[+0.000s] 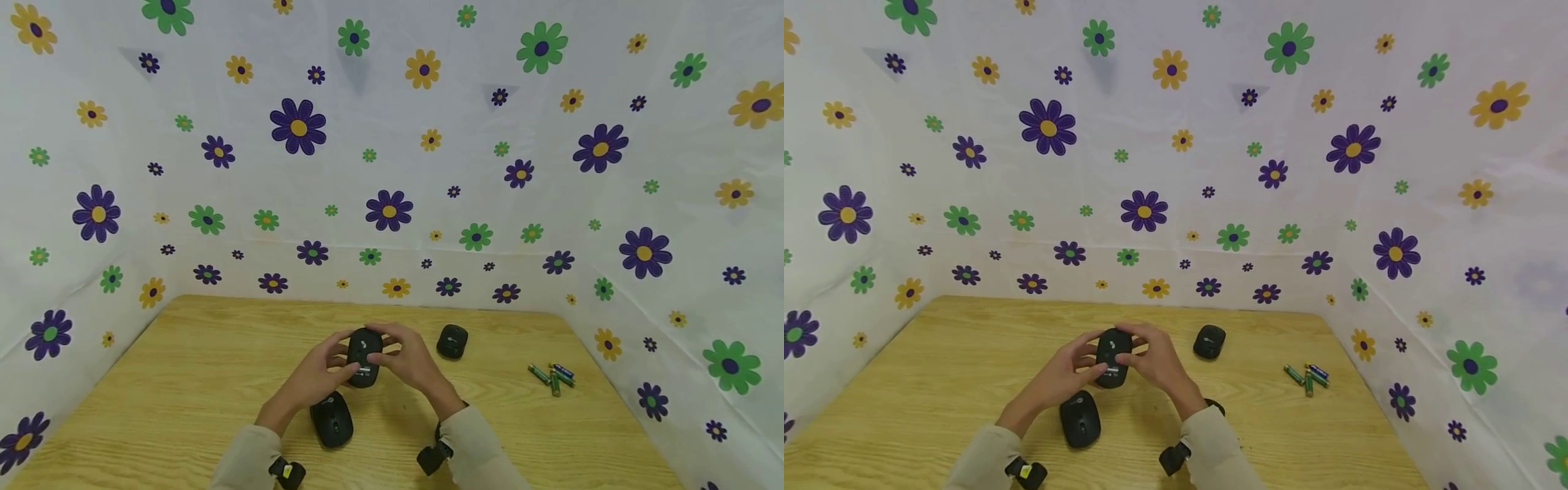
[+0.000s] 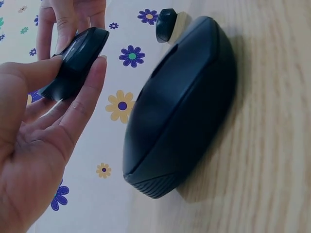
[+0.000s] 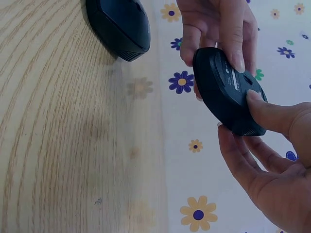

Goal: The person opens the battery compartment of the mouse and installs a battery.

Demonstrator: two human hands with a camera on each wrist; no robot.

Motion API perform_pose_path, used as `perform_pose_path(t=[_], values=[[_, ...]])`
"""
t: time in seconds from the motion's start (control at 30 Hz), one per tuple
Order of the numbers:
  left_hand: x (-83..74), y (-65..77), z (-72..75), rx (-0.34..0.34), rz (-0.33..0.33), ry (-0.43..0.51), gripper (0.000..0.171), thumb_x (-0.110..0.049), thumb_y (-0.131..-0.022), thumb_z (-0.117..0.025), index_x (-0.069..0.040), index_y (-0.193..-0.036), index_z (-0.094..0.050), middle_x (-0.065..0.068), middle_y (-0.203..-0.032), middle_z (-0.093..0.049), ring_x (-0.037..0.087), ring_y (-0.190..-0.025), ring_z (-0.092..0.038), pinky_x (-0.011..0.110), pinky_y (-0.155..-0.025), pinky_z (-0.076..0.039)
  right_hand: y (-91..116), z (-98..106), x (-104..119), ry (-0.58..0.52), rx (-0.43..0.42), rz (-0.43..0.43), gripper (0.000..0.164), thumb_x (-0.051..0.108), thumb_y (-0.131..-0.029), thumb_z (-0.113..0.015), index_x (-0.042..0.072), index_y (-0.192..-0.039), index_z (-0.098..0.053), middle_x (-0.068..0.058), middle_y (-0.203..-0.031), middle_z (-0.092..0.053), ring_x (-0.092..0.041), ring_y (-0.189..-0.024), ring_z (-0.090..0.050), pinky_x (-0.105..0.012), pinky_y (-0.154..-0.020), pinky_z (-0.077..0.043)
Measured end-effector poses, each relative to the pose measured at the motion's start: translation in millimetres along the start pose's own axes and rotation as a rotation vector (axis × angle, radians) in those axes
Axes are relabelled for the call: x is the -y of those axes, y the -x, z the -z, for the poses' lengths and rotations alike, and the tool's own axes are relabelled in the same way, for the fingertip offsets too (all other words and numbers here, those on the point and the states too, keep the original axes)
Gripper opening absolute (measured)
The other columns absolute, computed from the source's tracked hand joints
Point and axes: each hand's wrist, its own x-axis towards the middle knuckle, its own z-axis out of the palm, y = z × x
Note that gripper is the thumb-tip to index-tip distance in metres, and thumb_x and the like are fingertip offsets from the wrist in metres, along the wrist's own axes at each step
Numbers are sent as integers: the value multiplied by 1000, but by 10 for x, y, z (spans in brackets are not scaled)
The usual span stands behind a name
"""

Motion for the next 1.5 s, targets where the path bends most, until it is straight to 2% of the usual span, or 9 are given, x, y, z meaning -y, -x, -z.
perform_pose_path(t=[0.13,0.4,0.93,1.27,1.5], values=[[6,13,-2,3,-5,-10,66,-14,-103,-65,-12,-160,-33,29,-142,-58,36,-116,-70,34,-81,-67,6,-2,4,7,9,2,49,6,-91,-77,7,-139,-65,-19,-127,-69,-39,-106,-71,-36,-84,-66],[-4,34,14,-1,3,1,65,-14,-102,-66,-13,-160,-34,27,-141,-59,36,-116,-70,33,-79,-67,0,-19,13,17,10,11,48,5,-91,-77,7,-138,-66,-17,-125,-70,-37,-104,-72,-38,-85,-66],[-41,32,45,25,-2,51,67,-9,-103,-63,-9,-160,-30,32,-142,-55,36,-114,-70,46,-80,-67,-41,-22,63,59,5,-5,45,3,-91,-76,9,-136,-68,-16,-123,-72,-32,-101,-74,-35,-83,-66],[-22,27,38,20,-6,49,67,-7,-102,-64,-8,-160,-31,32,-140,-56,37,-113,-70,43,-78,-68,-61,-37,56,76,8,5,44,1,-92,-74,7,-135,-68,-16,-129,-70,-32,-100,-73,-32,-80,-66],[14,6,18,29,-5,50,67,-8,-101,-65,-10,-159,-32,31,-138,-58,34,-112,-71,45,-78,-67,-76,-14,52,102,14,-27,44,2,-95,-72,9,-138,-65,-16,-125,-72,-29,-97,-71,-29,-74,-64]])
